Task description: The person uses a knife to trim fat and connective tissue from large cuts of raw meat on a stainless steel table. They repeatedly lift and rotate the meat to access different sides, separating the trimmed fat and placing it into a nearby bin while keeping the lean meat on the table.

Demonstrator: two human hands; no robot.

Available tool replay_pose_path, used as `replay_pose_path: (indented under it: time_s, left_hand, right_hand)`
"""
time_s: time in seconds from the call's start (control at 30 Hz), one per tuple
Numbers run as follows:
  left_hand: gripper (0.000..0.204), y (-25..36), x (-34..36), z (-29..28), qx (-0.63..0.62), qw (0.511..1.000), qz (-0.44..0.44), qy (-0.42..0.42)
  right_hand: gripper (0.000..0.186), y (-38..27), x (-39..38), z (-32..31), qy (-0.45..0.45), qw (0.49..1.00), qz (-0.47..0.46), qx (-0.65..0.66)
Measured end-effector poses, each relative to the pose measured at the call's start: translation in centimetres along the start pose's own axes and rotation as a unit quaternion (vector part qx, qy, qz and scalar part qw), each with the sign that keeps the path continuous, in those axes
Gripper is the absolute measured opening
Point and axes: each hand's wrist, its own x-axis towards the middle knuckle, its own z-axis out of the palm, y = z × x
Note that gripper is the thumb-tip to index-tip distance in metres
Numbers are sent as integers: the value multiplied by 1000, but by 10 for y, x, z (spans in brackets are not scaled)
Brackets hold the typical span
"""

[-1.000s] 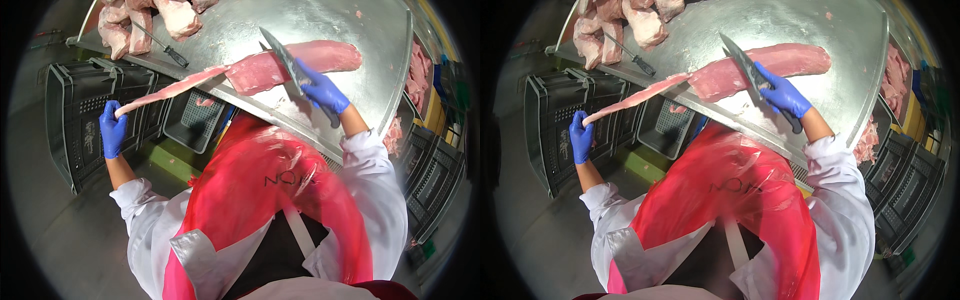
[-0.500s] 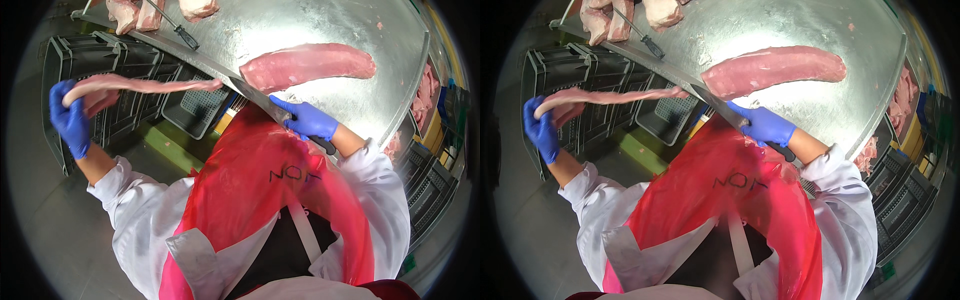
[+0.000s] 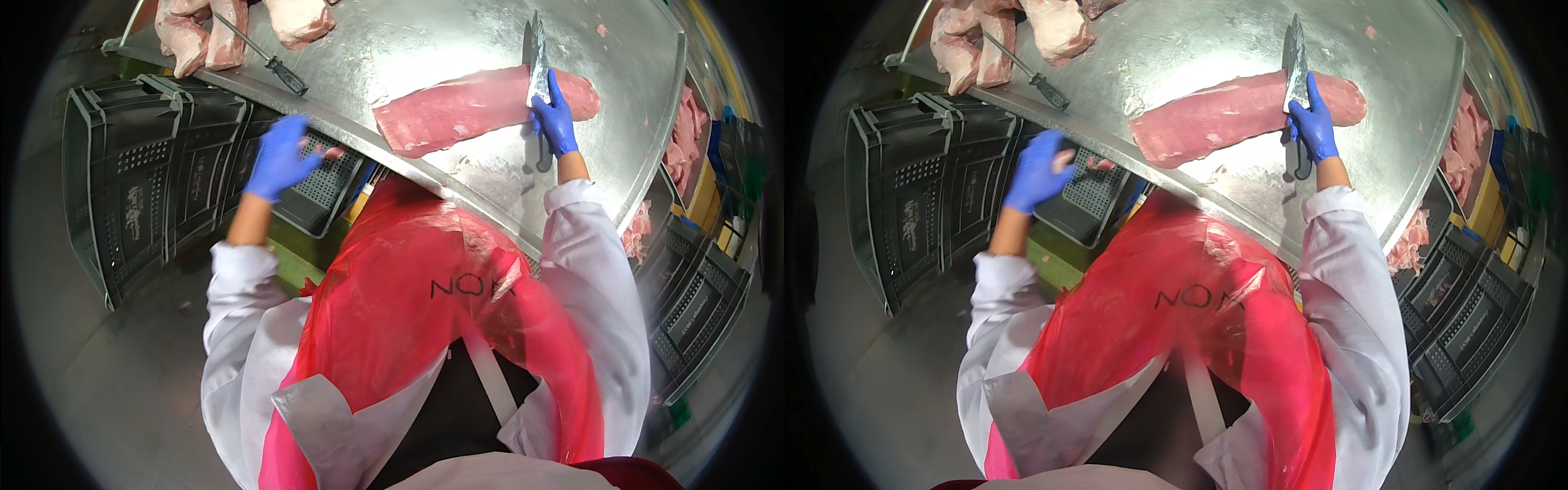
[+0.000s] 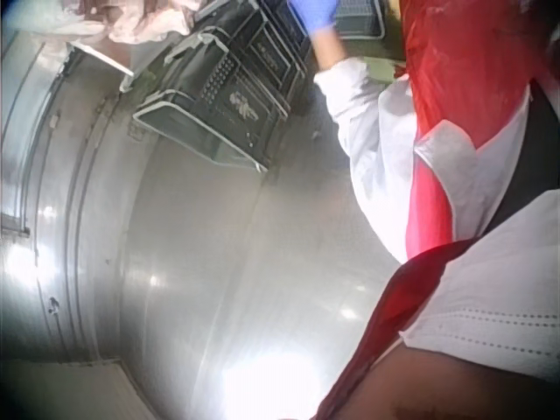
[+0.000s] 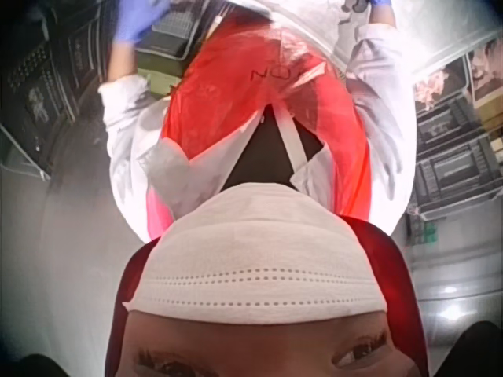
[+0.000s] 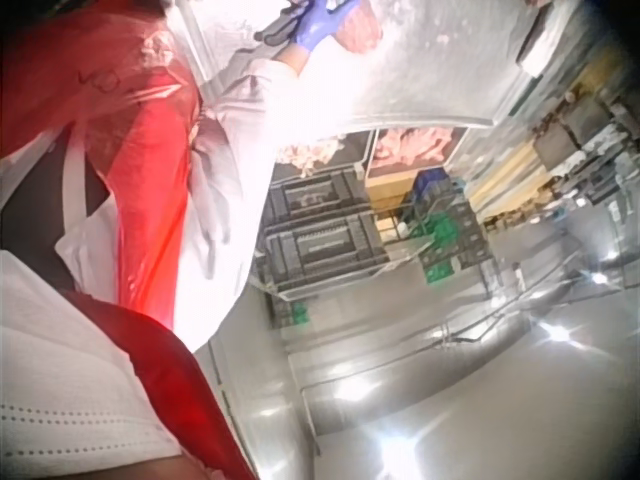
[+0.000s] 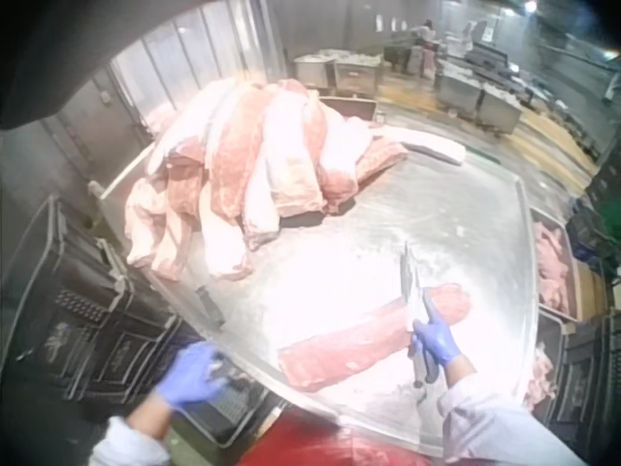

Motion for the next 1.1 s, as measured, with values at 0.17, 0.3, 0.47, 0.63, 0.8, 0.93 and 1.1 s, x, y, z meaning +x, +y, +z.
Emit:
replay_pose_path:
  time_s: [0.17,0.3,0.47,0.63,0.8,0.93,1.1]
  left_hand:
    - [86,111,115,101,-122,989,-20,-78]
    - [94,160,134,111,-51,997,-4,-58]
    - [89,163,132,126,14,997,52,-54]
    - [86,114,168,123,50,985,160,-39]
    - [80,126,216,132,-22,997,53,46]
    - [67,193,214,172,-94,988,66,101]
    - [63,190,223,185,-43,988,84,123]
  right_hand:
    - [75,-3,16,2,60,996,-34,-53]
    - [76,-4,50,-20,107,952,-145,-246]
    - [74,-70,99,-33,87,932,-86,-341]
    - [73,-47,109,-73,27,917,-19,-398]
    - [75,-6,4,-67,52,946,-11,-319]
    - [74,-46,-34,-25,12,981,45,-190]
    - [68,-37,25,-11,-134,986,21,-102]
